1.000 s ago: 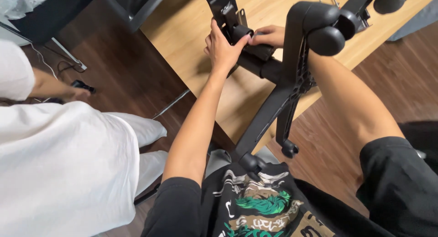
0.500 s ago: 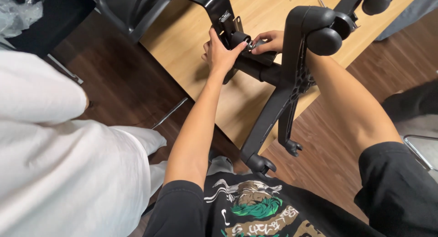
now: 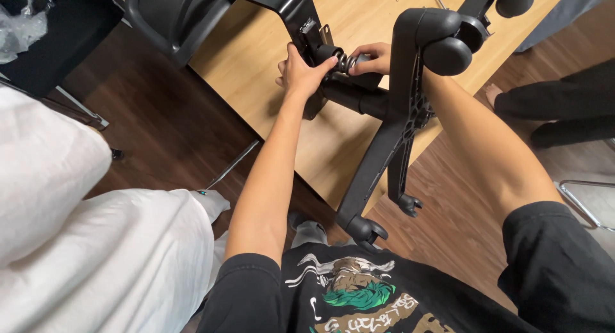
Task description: The person assembles an office chair that is lying upside down on a wooden table. They align the black gas lift cylinder with the mounting plate under the seat, insert it, and repeatedly press and twist the cylinder to seat it, steadying the chair base with the other hand.
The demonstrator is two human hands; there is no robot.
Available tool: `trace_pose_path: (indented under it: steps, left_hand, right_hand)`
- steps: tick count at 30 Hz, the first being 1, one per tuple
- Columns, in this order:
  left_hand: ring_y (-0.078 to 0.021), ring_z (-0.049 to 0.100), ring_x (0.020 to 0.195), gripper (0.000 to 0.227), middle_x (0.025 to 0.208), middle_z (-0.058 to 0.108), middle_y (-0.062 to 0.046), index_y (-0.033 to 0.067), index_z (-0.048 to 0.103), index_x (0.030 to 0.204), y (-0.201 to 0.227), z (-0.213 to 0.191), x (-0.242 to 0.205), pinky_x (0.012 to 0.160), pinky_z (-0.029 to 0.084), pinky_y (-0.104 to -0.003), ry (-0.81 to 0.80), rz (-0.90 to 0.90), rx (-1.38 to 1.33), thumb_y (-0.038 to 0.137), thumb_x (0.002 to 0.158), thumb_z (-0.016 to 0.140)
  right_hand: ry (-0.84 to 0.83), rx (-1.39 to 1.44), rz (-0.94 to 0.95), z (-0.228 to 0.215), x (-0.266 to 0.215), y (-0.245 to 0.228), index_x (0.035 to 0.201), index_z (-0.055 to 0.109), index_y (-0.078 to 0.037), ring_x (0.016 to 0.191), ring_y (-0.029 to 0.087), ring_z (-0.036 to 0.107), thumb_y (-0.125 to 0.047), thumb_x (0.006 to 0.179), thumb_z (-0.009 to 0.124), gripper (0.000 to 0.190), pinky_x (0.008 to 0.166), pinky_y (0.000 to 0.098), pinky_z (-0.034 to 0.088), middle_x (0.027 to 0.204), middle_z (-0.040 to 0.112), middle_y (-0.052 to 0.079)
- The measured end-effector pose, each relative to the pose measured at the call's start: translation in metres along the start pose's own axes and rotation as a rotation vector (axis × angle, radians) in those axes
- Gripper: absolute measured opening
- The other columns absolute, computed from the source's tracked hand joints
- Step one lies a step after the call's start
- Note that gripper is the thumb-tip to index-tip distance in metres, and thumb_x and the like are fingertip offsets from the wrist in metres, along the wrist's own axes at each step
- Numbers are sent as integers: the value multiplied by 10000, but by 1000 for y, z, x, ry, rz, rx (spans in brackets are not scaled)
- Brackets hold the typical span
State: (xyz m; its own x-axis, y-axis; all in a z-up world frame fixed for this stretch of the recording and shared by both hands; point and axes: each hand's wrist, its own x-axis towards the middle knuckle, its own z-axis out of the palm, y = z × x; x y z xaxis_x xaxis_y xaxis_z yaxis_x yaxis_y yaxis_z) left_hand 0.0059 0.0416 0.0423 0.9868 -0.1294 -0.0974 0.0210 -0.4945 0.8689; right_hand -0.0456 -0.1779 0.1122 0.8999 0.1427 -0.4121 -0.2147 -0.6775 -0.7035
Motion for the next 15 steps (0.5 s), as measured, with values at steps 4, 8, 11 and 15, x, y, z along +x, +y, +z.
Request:
trace_pose_path:
  steps: [4, 8, 11, 15]
  left_hand:
    - [-329, 499, 1303, 929, 1217, 714, -82, 131, 499, 1290, 8, -13, 6, 1088, 297, -548, -53, -42, 0, 536, 569, 924]
    - [-316, 582, 1253, 983, 1223, 715, -78, 148, 529, 1305, -8, -2, 23, 1087, 345, -507, -30, -17, -59, 493, 495, 967]
    - [-325, 603, 1240, 978, 1241, 708, -96, 137, 535, 1306, -11, 7, 26, 1102, 345, -513, 15, 21, -82, 477, 513, 997]
    - [-279, 651, 1208, 971, 1221, 736, -54, 149, 468, 1327, 10, -16, 9, 1120, 324, -515, 0, 61, -89, 449, 548, 965]
  right_hand:
    - [14, 34, 42, 1, -3, -3, 1254, 688, -154, 925, 138, 607, -429, 845, 761, 498, 791, 292, 465, 983, 665, 39]
    - [21, -24, 50, 0, -3, -7, 1254, 685, -169, 913, 141, 592, -468, 824, 767, 530, 767, 294, 452, 973, 666, 13]
    - [26, -96, 12, -4, -4, -5, 1251, 682, -183, 921, 130, 597, -496, 823, 762, 536, 777, 288, 458, 972, 673, 0]
    - [66, -106, -52, 2, 1, 3, 1220, 699, -181, 946, 143, 622, -502, 817, 772, 520, 813, 298, 468, 968, 684, 32]
